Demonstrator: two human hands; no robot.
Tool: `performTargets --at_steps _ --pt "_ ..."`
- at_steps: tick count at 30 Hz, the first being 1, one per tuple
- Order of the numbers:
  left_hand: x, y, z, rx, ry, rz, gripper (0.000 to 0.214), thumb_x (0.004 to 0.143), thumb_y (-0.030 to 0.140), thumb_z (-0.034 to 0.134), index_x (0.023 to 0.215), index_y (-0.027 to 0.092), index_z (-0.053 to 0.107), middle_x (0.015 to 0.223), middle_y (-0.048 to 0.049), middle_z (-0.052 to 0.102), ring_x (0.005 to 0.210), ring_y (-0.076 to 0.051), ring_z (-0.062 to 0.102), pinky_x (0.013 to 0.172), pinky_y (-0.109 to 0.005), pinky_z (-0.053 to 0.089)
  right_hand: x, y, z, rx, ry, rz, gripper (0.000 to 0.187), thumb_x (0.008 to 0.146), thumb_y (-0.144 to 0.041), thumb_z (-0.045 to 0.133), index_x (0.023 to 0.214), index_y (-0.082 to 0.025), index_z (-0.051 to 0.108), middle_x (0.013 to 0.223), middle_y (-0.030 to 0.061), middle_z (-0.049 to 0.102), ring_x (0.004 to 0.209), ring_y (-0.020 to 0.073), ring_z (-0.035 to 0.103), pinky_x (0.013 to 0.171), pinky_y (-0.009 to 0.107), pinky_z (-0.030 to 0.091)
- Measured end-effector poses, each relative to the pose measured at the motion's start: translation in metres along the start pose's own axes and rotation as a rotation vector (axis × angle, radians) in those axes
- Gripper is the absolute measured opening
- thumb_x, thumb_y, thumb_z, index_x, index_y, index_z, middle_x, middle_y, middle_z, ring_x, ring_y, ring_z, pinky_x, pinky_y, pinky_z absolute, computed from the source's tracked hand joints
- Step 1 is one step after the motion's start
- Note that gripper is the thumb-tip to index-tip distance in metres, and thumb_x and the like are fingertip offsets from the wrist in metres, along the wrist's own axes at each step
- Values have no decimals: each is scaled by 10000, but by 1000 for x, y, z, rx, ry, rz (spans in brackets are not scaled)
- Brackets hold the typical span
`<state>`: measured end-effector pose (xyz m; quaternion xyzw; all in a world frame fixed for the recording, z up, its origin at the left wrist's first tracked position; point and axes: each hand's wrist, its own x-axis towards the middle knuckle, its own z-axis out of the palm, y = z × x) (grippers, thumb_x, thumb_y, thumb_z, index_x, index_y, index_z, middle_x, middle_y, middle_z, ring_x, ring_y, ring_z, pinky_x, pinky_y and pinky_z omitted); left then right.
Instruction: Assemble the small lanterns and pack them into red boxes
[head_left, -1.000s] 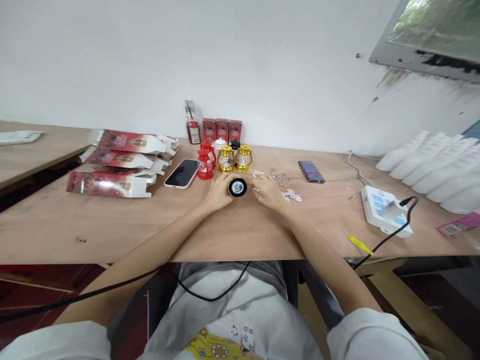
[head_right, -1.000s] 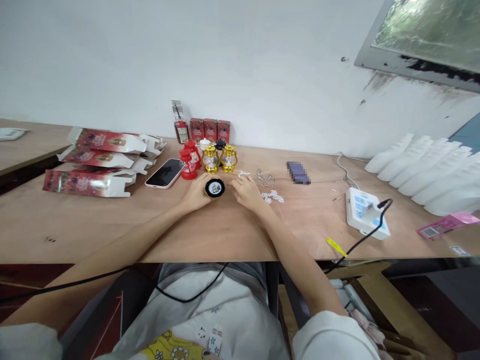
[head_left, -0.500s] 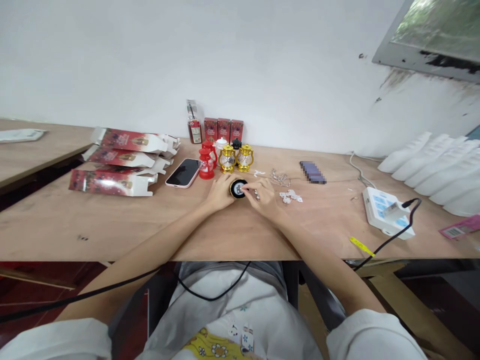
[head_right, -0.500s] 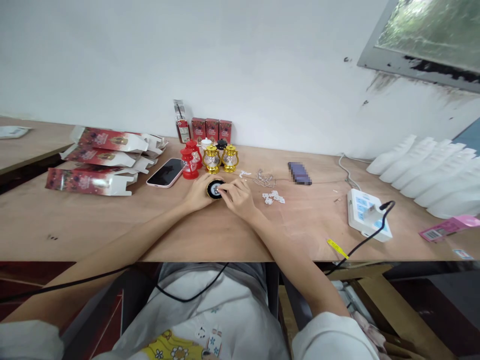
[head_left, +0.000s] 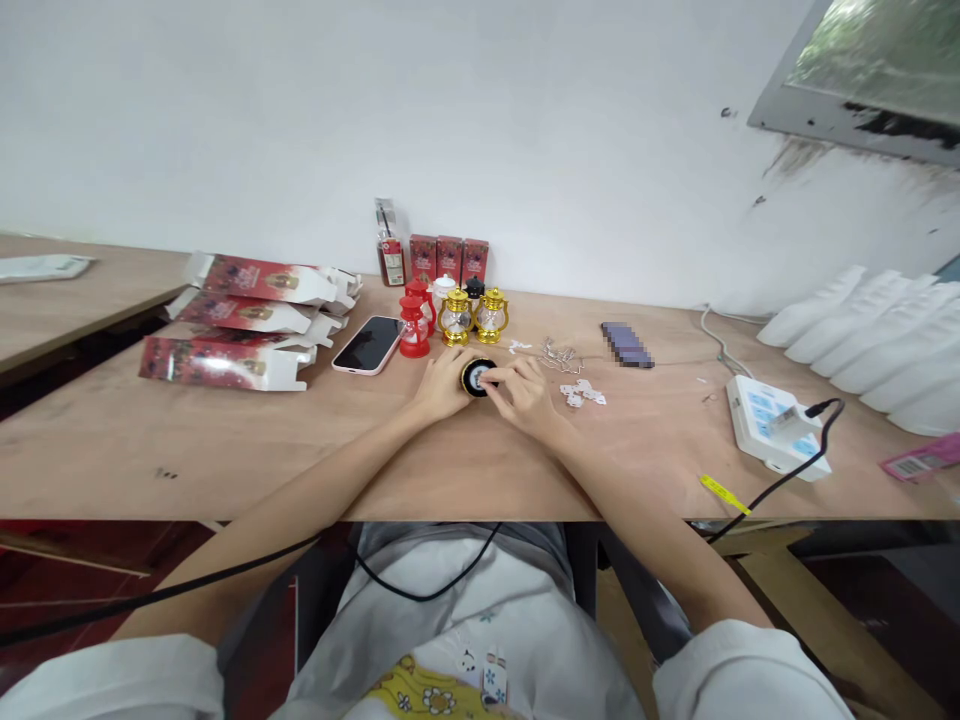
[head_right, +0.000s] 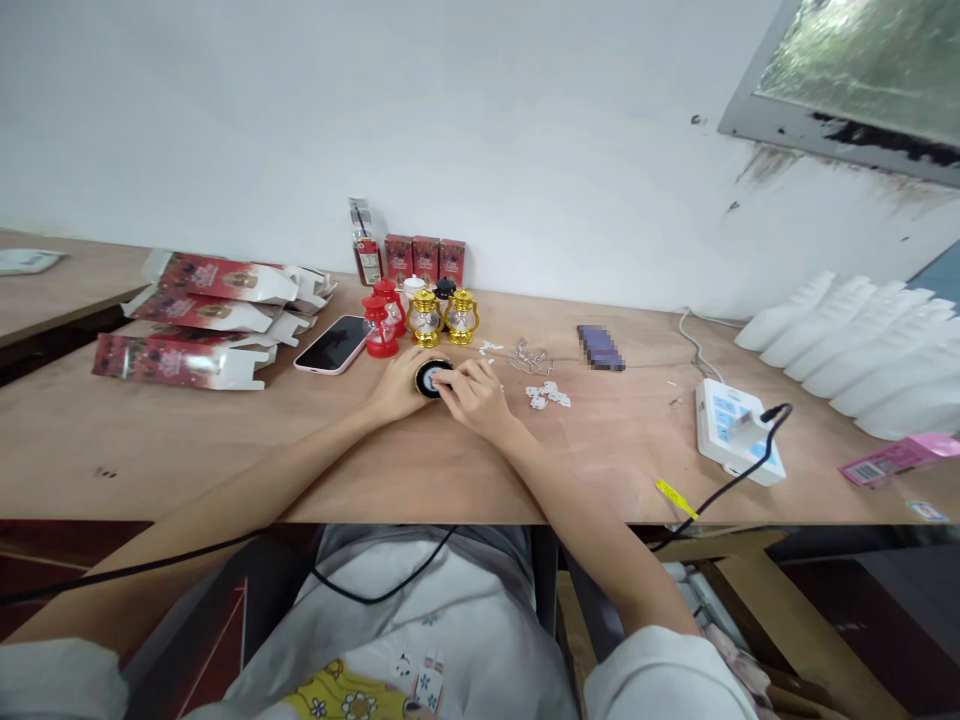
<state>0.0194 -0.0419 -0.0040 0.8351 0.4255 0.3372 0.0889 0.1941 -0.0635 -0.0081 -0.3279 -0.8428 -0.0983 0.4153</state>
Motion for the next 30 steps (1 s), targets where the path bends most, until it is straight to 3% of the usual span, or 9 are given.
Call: performTargets --at_steps 9,13,17,21,30 --pt "0 -2 2 33 -6 5 395 721 236 612 1111 234 551 1113 -60 590 1066 -264 553 838 -383 424 0 -8 3 125 60 157 106 898 -283 516 960 -219 574 903 57 687 873 212 583 858 392 422" --pt "0 -4 3 70 -16 5 411 726 242 601 1134 243 546 1117 -70 582 1079 -272 535 844 -389 416 1 -8 7 255 113 317 316 815 -276 619 1098 -211 494 1032 82 645 943 217 585 882 399 453" --pt "-1 -4 3 112 -46 17 391 752 256 578 1141 243 537 1125 -71 577 1098 -273 515 865 -404 395 2 -5 10 434 88 405 434 753 -265 671 1118 -204 446 1145 109 602 1010 216 598 906 403 473" --pt "-1 -4 4 200 -75 18 405 741 216 567 1143 222 524 1142 -89 569 1099 -281 504 869 -418 373 3 -4 11 631 32 482 421 738 -253 672 1089 -215 442 1100 92 617 1003 197 615 892 383 504" --pt "-2 -3 3 269 -61 35 412 754 222 565 1163 255 522 1169 -91 561 1090 -287 486 857 -427 332 3 -4 14 723 18 539 379 707 -249 689 1029 -219 493 1041 65 626 978 188 606 838 355 524"
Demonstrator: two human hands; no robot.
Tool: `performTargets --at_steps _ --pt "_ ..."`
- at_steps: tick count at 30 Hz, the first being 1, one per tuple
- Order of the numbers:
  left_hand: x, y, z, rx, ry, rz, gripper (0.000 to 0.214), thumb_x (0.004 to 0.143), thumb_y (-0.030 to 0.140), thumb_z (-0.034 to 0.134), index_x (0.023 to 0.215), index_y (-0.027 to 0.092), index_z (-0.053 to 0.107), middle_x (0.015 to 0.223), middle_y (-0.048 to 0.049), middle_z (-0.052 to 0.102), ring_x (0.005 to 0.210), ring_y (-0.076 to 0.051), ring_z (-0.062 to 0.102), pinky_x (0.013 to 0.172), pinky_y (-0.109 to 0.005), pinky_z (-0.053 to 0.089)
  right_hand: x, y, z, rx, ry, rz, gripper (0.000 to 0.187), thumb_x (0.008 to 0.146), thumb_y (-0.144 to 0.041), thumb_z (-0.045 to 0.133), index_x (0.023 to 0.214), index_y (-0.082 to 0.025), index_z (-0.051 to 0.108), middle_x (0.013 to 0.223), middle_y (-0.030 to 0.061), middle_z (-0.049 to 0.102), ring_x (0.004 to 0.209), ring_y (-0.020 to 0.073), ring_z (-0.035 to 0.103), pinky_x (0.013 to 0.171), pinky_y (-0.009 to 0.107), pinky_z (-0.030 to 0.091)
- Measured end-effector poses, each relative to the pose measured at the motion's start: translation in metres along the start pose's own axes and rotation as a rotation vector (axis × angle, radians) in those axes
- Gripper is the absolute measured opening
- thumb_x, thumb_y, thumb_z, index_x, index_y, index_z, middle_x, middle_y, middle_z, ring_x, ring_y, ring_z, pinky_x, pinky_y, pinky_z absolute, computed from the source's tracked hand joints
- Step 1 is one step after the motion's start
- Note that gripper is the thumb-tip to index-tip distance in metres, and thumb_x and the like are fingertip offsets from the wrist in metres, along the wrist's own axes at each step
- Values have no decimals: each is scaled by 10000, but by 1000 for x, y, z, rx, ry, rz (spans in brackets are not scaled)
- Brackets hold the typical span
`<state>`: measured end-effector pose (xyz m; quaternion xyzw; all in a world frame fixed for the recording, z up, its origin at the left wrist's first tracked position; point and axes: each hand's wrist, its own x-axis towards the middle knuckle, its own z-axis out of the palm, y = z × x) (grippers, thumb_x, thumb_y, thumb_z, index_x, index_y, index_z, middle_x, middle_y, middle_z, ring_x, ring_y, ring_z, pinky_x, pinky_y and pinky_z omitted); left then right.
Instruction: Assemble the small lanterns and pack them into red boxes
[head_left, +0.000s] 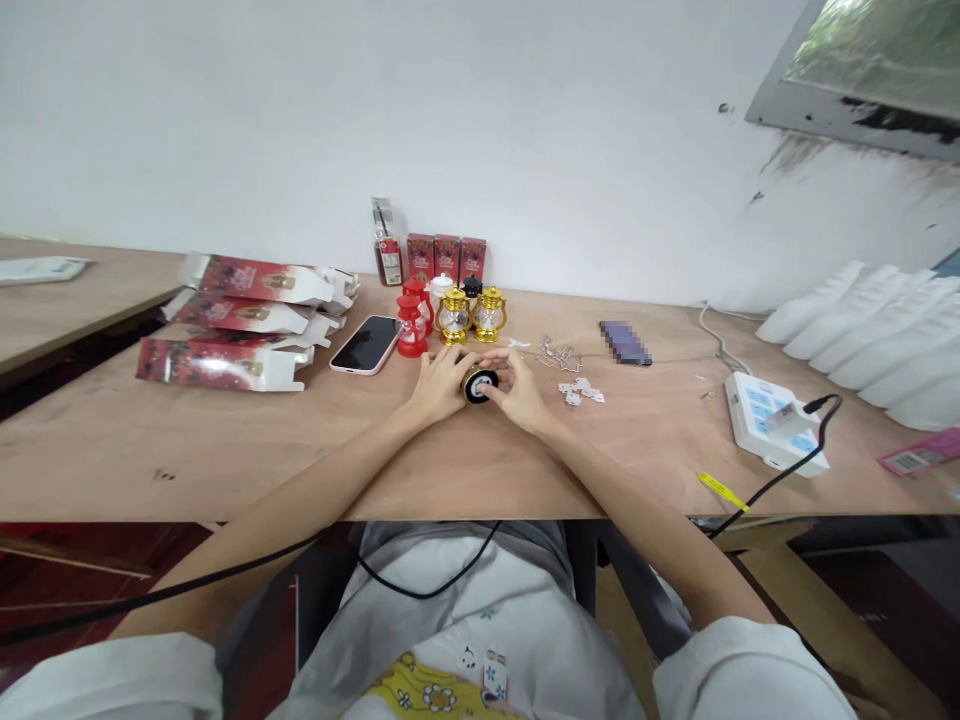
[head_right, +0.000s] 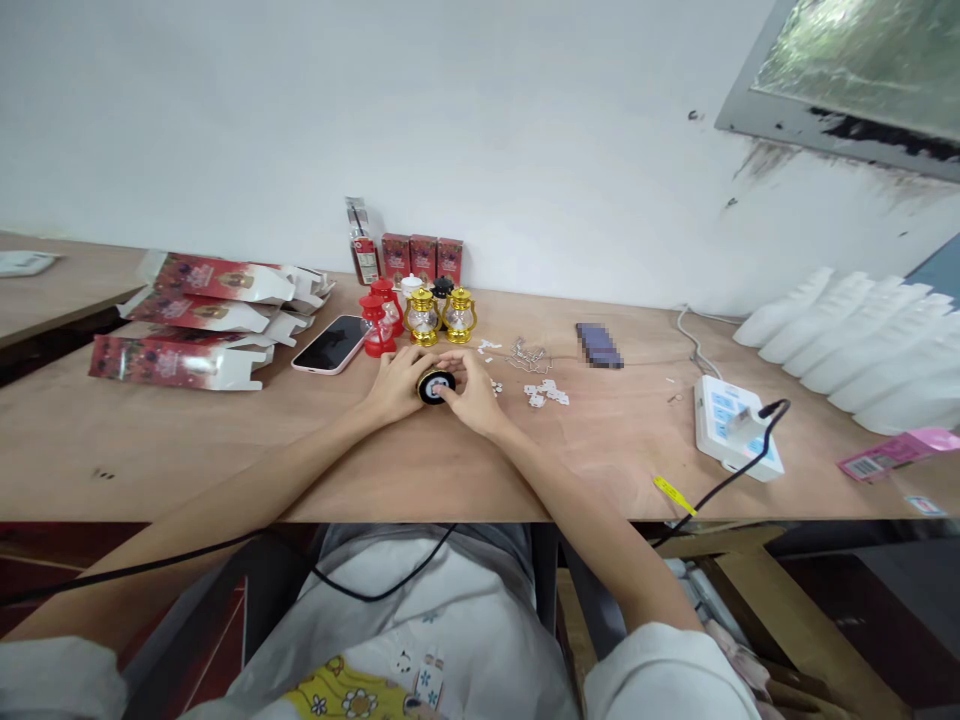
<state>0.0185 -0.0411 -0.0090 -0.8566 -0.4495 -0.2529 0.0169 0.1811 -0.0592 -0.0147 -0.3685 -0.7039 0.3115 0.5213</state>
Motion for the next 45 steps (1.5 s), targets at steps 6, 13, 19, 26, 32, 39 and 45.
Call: performTargets --at_steps 6,13,19,26,32,39,45 --pt "1 -2 1 -4 17 7 364 777 282 579 1137 249 536 1199 -105 540 1123 -306 461 896 -469 307 0 2 -2 11 -43 -27 369 716 -298 678 1028 -209 502 1059 76 613 1007 196 597 866 363 511" --pt "2 -5 -4 -31 59 -64 386 775 212 563 1156 266 532 1183 -90 541 1126 -288 459 907 -476 307 17 29 -20 13 98 62 241 754 -216 520 993 -201 492 1022 79 654 926 175 624 883 385 500" --pt "2 -5 -5 -46 56 -64 420 754 204 578 1168 266 537 1178 -89 533 1129 -294 454 911 -476 309 25 47 -43 -211 375 177 183 697 -141 452 863 -178 521 912 85 667 873 186 626 864 380 497" --pt "1 -4 -5 -35 82 -56 403 755 214 556 1154 258 536 1152 -79 552 1101 -276 481 866 -441 320 22 46 -53 -541 233 189 315 724 -75 412 989 -153 564 1049 104 674 1007 222 623 925 402 469" --pt "1 -1 -7 -68 88 -74 502 668 128 556 1152 258 529 1147 -59 581 1088 -270 517 829 -406 332 19 38 -52 -815 32 187 369 801 -65 402 1143 -127 527 1192 137 633 1131 263 576 978 417 428" --pt "2 0 -6 -115 119 -97 473 718 265 621 1178 234 513 1154 -67 597 1087 -283 552 835 -400 368 18 38 -50 -776 -124 190 355 936 -238 349 1261 -134 451 1295 130 583 1208 236 535 1006 389 403" --pt "5 -2 -2 -178 155 -130 497 737 421 666 1142 180 512 1193 -107 608 1134 -294 548 886 -417 426 20 26 -53 -868 -111 243 329 934 -211 327 1213 -134 483 1233 124 619 1130 227 577 950 364 430"
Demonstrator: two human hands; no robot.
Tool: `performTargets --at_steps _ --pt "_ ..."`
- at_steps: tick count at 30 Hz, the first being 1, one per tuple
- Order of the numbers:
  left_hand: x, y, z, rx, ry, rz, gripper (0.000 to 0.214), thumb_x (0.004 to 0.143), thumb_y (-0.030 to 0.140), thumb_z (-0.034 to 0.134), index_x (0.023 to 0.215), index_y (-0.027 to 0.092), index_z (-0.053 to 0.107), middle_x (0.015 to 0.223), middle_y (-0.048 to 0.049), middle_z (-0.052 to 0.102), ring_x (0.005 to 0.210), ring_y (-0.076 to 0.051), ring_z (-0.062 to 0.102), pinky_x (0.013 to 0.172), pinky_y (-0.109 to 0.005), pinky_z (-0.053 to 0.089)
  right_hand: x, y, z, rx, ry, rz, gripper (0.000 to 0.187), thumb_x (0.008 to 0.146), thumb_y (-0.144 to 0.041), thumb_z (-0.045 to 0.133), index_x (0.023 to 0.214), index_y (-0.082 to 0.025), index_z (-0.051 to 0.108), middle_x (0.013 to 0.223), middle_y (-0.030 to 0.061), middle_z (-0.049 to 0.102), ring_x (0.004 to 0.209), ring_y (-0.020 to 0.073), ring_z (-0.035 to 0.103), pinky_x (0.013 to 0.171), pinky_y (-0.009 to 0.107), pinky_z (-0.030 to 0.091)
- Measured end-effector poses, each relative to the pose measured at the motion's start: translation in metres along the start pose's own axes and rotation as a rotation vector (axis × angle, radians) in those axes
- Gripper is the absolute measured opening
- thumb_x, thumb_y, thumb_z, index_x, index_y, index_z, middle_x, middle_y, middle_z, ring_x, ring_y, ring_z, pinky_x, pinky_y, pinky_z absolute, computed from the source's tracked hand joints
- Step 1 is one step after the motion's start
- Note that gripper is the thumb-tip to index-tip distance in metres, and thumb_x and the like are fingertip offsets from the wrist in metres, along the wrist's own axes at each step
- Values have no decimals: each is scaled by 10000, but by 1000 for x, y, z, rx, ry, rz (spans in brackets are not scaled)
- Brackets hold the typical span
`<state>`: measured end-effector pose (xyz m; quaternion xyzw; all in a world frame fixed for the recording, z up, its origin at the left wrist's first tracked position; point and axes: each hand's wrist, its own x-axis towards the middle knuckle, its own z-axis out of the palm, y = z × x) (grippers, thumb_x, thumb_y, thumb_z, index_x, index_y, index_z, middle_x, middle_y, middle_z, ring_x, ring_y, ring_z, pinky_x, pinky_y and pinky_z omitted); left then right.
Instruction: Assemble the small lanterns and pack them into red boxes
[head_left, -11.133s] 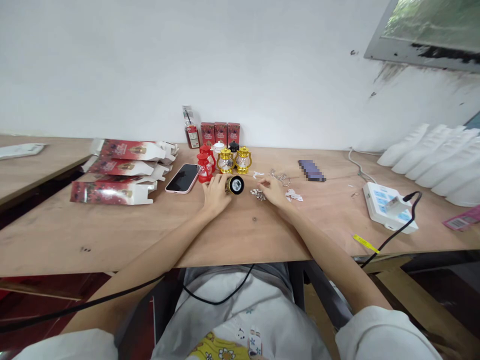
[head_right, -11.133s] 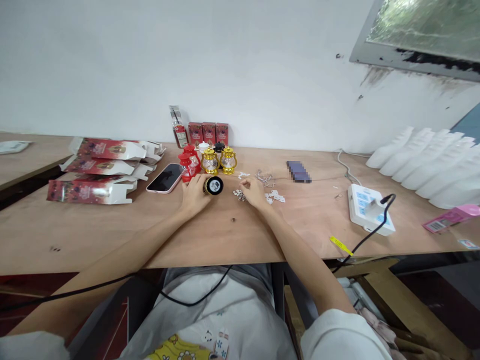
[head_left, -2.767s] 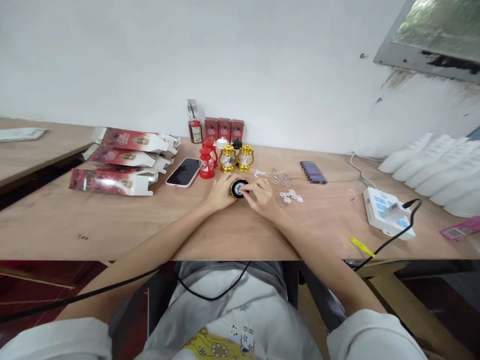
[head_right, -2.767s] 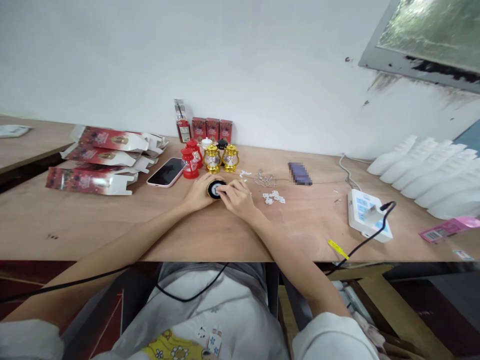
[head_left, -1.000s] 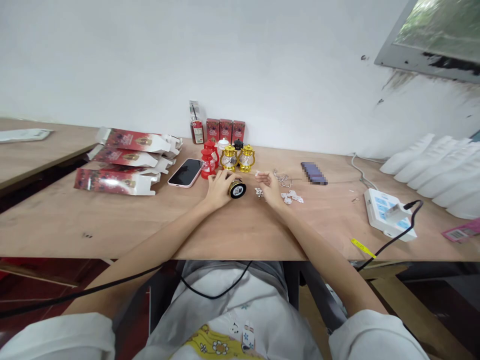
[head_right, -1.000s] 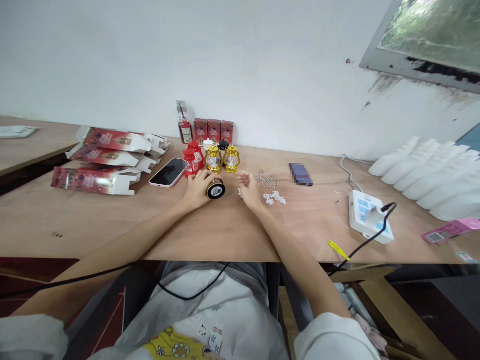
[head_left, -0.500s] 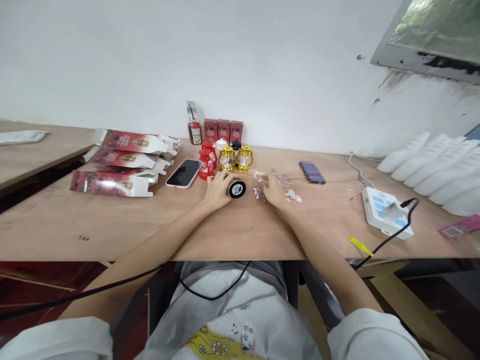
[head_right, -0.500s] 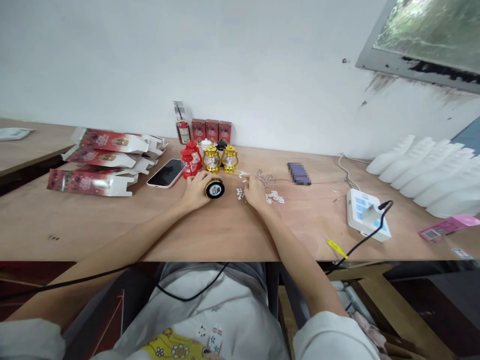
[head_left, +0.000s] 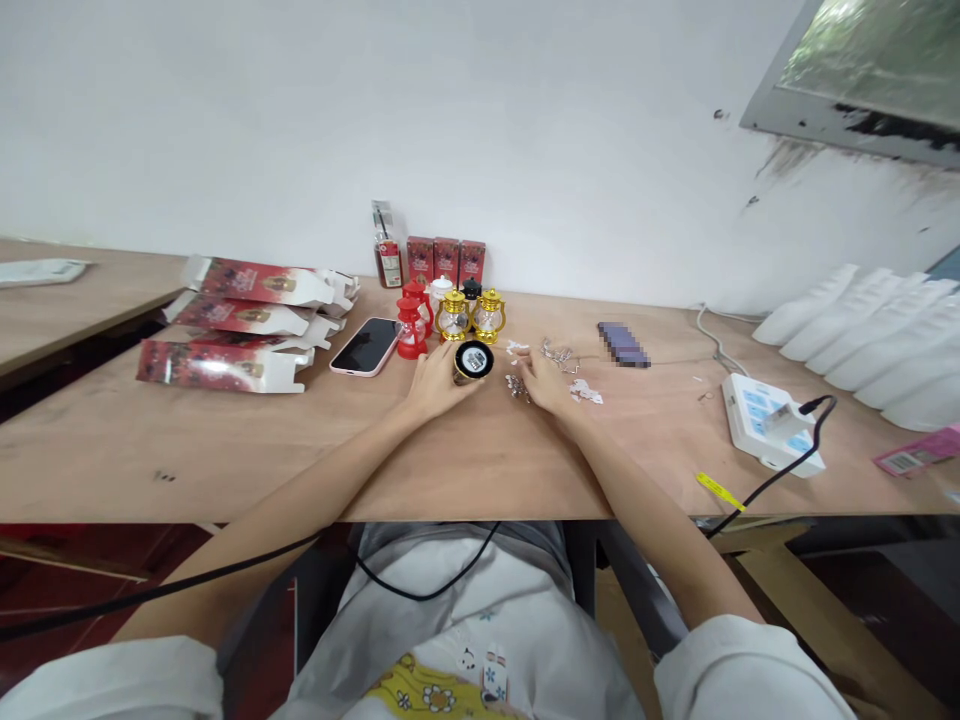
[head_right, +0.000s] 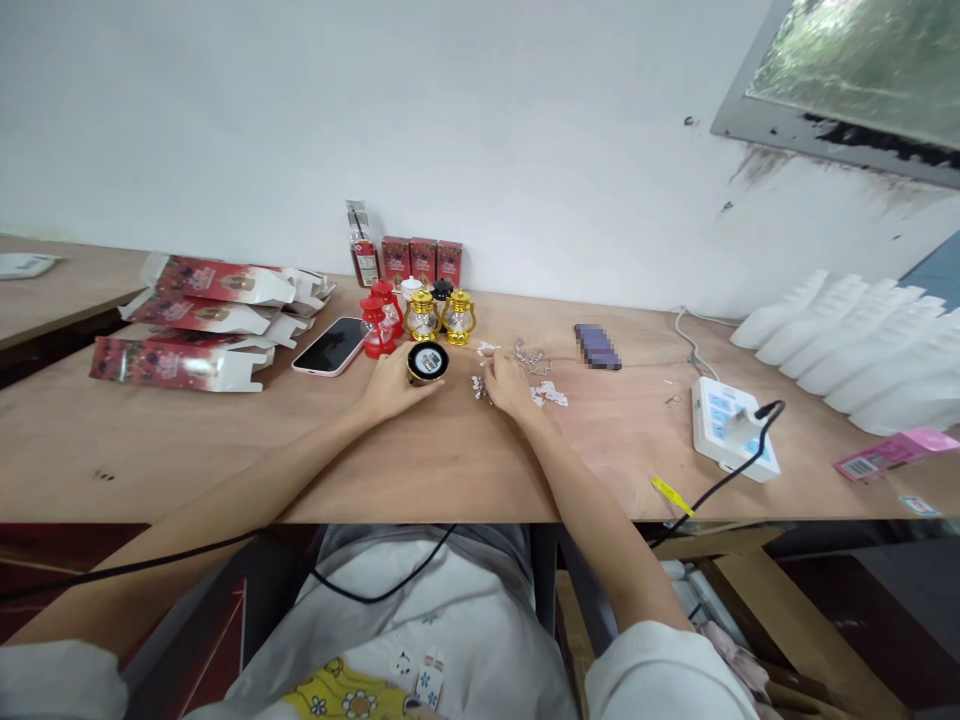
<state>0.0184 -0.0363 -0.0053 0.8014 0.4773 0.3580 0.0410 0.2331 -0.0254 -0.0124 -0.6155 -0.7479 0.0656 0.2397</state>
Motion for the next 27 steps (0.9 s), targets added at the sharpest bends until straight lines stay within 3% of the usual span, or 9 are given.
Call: performTargets --at_steps 4,8,14,20,27 --pt "1 -2 2 -52 45 -8 541 729 477 673 1126 144 517 1141 -138 632 1074 -298 589 889 -407 466 -8 -10 -11 -282 -11 90 362 850 -91 392 1195 -98 503 1174 172 633 1175 294 533 941 418 418" --pt "0 -3 3 -51 75 -38 514 726 500 672 1083 156 537 1088 -131 653 1031 -306 614 875 -421 487 -22 -25 -18 -489 -95 148 371 815 -120 478 1178 -52 518 1196 237 599 1171 371 528 943 480 404" --pt "1 -8 6 -102 152 -28 514 732 477 663 1103 163 496 1130 -133 624 1065 -301 600 898 -433 489 -26 -32 -27 -511 -138 232 445 806 -103 516 1247 -105 457 1142 221 615 1044 325 625 817 401 489" --pt "1 -8 3 -138 176 -23 464 738 356 610 1129 158 457 1116 -135 591 1073 -300 580 913 -456 476 -23 -30 -32 -478 -113 235 399 809 -18 454 1194 -108 505 1074 190 652 1014 280 640 820 357 489" --pt "0 -6 2 -96 144 -69 453 760 289 518 1184 155 434 1166 -150 552 1124 -313 531 933 -491 439 -25 -22 -25 -550 -118 182 482 771 -133 576 1244 -78 502 1273 262 523 1162 386 528 920 463 422"
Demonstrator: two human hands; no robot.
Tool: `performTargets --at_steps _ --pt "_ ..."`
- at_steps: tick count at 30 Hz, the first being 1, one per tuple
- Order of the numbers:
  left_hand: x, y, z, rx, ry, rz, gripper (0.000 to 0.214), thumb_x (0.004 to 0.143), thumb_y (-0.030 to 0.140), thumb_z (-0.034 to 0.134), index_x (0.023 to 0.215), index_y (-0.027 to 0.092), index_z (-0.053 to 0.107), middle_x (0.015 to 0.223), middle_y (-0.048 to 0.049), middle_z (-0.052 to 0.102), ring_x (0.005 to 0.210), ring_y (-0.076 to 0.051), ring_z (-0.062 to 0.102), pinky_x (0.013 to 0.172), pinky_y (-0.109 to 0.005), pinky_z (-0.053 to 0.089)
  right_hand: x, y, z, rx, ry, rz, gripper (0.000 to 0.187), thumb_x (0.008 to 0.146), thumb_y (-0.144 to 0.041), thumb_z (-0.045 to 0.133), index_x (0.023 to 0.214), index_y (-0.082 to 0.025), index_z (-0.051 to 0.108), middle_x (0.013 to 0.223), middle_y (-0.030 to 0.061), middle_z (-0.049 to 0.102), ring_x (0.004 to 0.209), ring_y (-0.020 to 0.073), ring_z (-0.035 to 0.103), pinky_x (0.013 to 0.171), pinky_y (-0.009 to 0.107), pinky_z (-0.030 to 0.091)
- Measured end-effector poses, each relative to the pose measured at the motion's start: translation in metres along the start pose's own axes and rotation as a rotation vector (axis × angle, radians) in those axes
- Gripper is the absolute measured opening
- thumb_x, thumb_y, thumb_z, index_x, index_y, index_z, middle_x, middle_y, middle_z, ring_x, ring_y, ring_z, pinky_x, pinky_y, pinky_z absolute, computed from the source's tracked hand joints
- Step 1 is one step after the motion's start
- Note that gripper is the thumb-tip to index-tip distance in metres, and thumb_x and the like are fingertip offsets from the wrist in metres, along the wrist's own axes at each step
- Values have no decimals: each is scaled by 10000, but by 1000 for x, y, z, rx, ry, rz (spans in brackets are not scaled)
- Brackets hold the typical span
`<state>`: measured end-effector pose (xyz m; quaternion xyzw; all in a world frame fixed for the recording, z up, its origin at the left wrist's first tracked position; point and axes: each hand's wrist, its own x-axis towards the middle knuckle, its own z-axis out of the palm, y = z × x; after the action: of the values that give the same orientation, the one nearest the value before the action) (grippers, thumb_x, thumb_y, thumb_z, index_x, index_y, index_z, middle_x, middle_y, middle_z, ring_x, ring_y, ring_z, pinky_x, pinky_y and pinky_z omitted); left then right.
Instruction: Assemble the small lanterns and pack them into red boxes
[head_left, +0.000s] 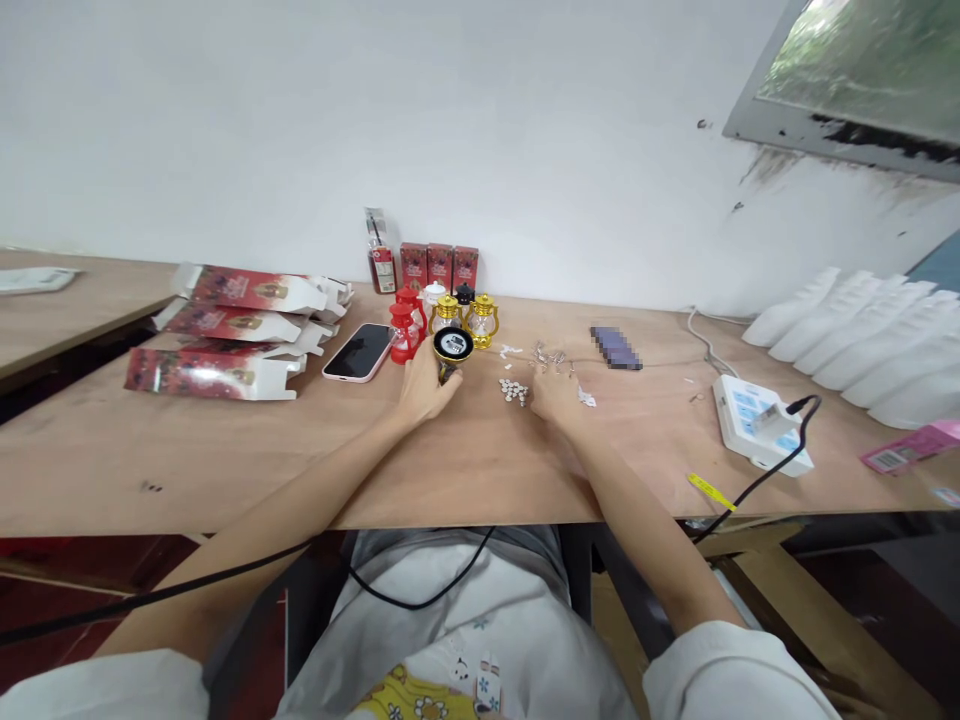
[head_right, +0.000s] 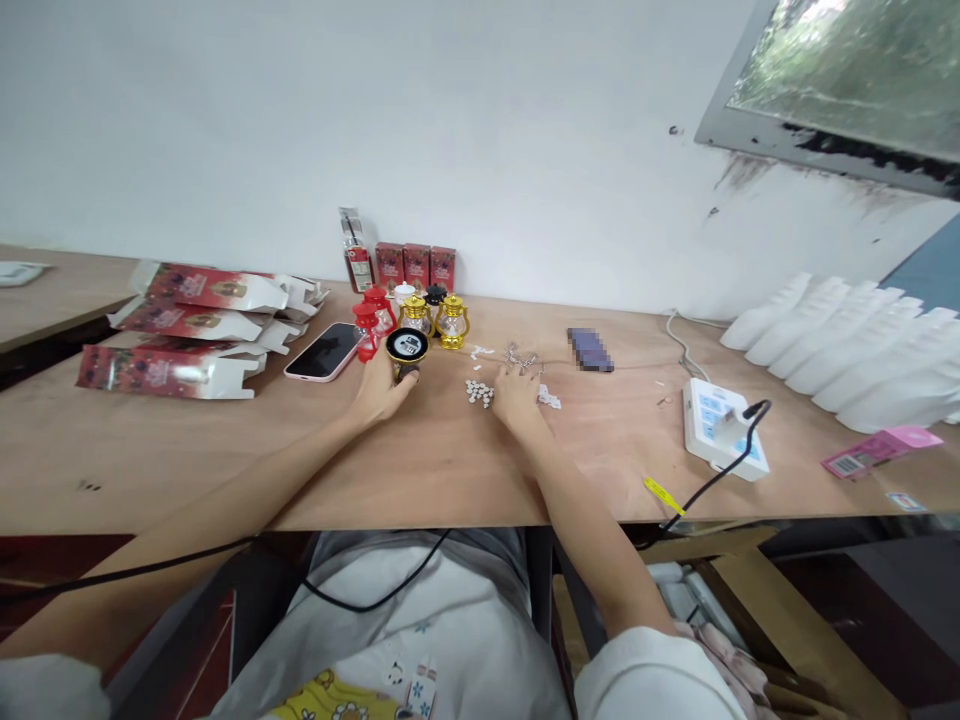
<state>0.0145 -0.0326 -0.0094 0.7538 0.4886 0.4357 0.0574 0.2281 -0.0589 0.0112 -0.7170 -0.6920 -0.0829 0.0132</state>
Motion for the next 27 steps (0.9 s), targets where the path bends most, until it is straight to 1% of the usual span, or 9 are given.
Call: performTargets --at_steps 3,8,11,13,17,20,23,25,27 --pt "0 -1 1 21 4 -5 436 773 302 516 1178 159 442 1180 -149 541 1126 -308 521 938 -490 431 0 2 2 4 -24 -7 529 755 -112 581 1273 -73 478 1281 269 511 1184 396 502 926 474 414" --pt "0 -1 2 44 4 -26 411 791 342 531 1148 154 450 1166 -150 545 1131 -310 515 953 -495 414 0 3 1 48 21 -9 538 756 -23 503 1288 -95 469 1299 273 476 1228 415 453 902 478 434" --pt "0 1 1 47 0 -45 443 787 378 551 1153 154 441 1177 -156 538 1144 -319 510 952 -496 414 0 3 -1 66 39 -8 548 755 3 465 1296 -84 448 1335 286 425 1183 412 495 866 465 458" --pt "0 3 0 42 -1 -44 469 767 383 579 1157 161 439 1172 -148 538 1139 -318 515 942 -484 424 0 2 -2 104 28 -26 535 754 -3 472 1281 -88 451 1349 282 401 1116 383 552 847 449 469" --pt "0 6 -1 39 11 -40 505 735 374 618 1161 172 441 1164 -133 532 1130 -314 523 933 -474 436 2 0 -2 208 -10 -90 481 736 -24 510 1204 -133 497 1322 215 422 1005 292 620 836 392 478" --pt "0 7 -1 42 17 -41 500 733 374 625 1158 182 445 1157 -125 533 1125 -312 524 925 -475 439 5 2 -2 272 12 -122 476 714 -37 531 1172 -167 521 1277 161 461 1022 267 611 841 354 472" --pt "0 7 -1 47 16 -42 490 734 370 628 1151 184 449 1157 -123 534 1129 -310 523 919 -468 441 11 12 -2 298 18 -127 451 698 -57 547 1131 -182 552 1219 132 529 1022 255 606 819 326 469" --pt "0 8 -2 49 11 -43 480 737 368 627 1142 182 452 1151 -122 536 1123 -308 527 915 -463 444 17 24 -2 305 -49 -146 421 680 -64 565 1082 -188 578 1105 98 612 990 243 615 770 299 471" --pt "0 8 -2 52 8 -45 482 734 369 629 1141 183 451 1147 -121 538 1122 -308 527 913 -464 444 23 37 0 338 -150 -152 409 656 -58 591 1042 -194 592 954 51 668 896 213 637 689 259 466"
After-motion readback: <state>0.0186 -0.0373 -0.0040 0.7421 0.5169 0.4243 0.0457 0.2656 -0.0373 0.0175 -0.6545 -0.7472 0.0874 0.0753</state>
